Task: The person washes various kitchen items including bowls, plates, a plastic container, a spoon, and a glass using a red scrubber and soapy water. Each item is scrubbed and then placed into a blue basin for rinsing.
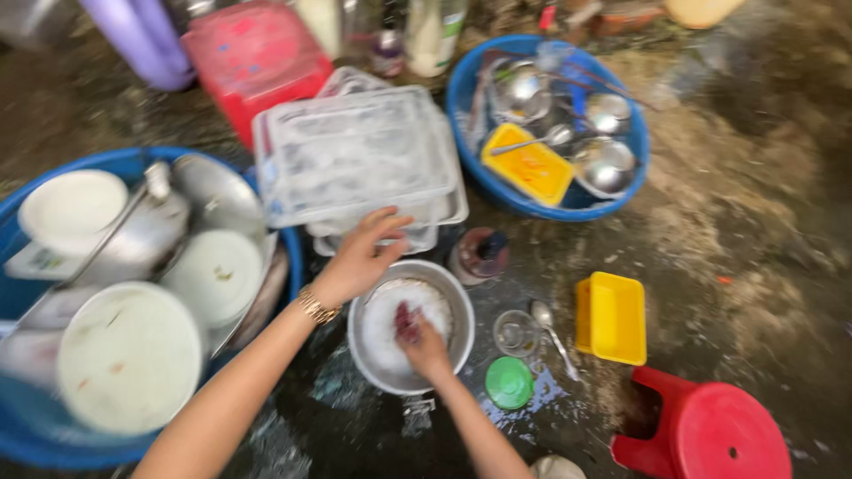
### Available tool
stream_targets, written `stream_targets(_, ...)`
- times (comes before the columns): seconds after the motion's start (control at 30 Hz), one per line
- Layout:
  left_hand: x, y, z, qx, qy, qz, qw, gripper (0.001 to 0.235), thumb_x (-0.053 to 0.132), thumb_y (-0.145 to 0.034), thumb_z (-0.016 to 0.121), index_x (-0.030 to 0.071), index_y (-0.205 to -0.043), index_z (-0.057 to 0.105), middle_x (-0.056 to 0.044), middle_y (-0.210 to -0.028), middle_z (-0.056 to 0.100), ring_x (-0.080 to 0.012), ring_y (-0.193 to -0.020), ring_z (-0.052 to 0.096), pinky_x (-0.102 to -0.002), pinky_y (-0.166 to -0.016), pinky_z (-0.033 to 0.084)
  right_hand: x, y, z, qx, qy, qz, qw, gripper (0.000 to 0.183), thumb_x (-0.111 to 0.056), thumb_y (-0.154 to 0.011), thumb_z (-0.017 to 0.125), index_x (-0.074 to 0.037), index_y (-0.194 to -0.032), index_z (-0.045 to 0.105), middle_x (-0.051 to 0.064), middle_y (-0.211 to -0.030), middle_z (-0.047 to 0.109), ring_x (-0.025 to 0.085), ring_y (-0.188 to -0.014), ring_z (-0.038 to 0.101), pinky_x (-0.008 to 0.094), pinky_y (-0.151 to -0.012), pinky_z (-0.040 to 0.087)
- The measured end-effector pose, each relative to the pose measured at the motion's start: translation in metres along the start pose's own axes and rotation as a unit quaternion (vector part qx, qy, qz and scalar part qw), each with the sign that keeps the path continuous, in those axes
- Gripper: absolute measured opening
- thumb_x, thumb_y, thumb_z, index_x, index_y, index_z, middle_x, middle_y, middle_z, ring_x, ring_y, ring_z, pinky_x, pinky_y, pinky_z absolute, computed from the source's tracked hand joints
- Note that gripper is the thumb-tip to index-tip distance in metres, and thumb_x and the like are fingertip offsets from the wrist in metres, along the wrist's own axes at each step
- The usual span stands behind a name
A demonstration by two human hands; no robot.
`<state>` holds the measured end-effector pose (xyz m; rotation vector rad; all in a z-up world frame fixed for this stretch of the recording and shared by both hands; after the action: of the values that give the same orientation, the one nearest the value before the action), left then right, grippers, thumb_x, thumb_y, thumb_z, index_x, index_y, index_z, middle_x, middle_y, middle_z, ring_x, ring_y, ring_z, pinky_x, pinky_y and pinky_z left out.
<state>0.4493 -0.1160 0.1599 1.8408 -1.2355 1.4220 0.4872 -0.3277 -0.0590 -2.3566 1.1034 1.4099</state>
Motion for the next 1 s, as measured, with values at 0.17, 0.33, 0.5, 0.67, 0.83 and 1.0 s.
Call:
stream_targets(0.17,-0.066,0.136,-0.149,0.255,-0.240,-0.001,0.936,0.019,0.006,-0.093,0.067,0.006,-0.111,0.072,-0.014,-0.125,0.069,-0.0325,-0.108,0.067,-0.039,-0.092,0.053,-0.029,-0.001,-0.012,-0.130,0.309,0.093,0.938,0.086,-0.029,-0.082,0.080,-0.036,-0.155,0.034,0.008,-0.169,0.010,0.035,-0.151,0.027,0.068,-0.113,0.029)
stream_targets(0.33,-0.184,0.292,-0.260,0.345,-0.485,-0.326,0.735,0.078,0.028,-0.068,0.089,0.003,-0.134,0.056,-0.031,-0.126,0.061,-0.0455,-0.117,0.055,-0.052,-0.092,0.047,-0.040,-0.002,0.006,-0.183,0.359,0.051,0.914,0.084,-0.027,-0.082,0.078,-0.033,-0.154,0.035,0.011,-0.170,0.007,0.042,-0.153,0.021,0.063,-0.112,0.037)
stream_targets(0.5,-0.295,0.362,-0.278,0.228,-0.352,-0.567,0.709,0.077,0.037,-0.078,0.077,0.003,-0.143,0.052,-0.029,-0.127,0.066,-0.0446,-0.117,0.064,-0.049,-0.099,0.051,-0.017,-0.002,0.028,-0.184,0.416,0.014,0.890,0.085,-0.022,-0.083,0.075,-0.023,-0.156,0.031,0.021,-0.168,0.008,0.053,-0.148,0.020,0.065,-0.110,0.037)
stream_targets(0.67,-0.295,0.352,-0.297,0.155,-0.364,-0.605,0.691,0.064,0.034,-0.075,0.074,0.021,-0.137,0.065,-0.019,-0.125,0.073,-0.0390,-0.112,0.070,-0.049,-0.094,0.057,-0.017,-0.009,0.027,-0.183,0.449,-0.007,0.875,0.082,-0.023,-0.084,0.072,-0.020,-0.153,0.030,0.027,-0.164,0.011,0.058,-0.146,0.021,0.068,-0.107,0.039)
stream_targets(0.83,-0.228,0.340,-0.300,0.174,-0.385,-0.549,0.721,0.057,0.034,-0.066,0.080,0.024,-0.121,0.072,-0.014,-0.110,0.077,-0.0356,-0.104,0.073,-0.045,-0.089,0.058,-0.026,-0.005,0.035,-0.182,0.456,-0.016,0.871,0.082,-0.025,-0.081,0.073,-0.018,-0.151,0.030,0.032,-0.162,0.012,0.061,-0.143,0.022,0.068,-0.106,0.039)
stream_targets(1.0,-0.150,0.313,-0.306,0.215,-0.474,-0.449,0.727,0.036,0.023,-0.075,0.073,0.023,-0.111,0.075,-0.015,-0.100,0.078,-0.0371,-0.092,0.074,-0.048,-0.081,0.059,-0.026,-0.003,0.035,-0.182,0.464,-0.023,0.867,0.084,-0.032,-0.081,0.072,-0.015,-0.150,0.029,0.033,-0.161,0.010,0.062,-0.141,0.024,0.070,-0.105,0.038)
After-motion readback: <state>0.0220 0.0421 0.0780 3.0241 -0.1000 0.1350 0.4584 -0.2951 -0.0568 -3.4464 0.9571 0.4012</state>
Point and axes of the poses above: each hand's wrist, its own y-axis away from the middle knuckle, its own z-axis out of the palm, x = y × z, the point moved 4 cm from there along -y, towards the middle knuckle
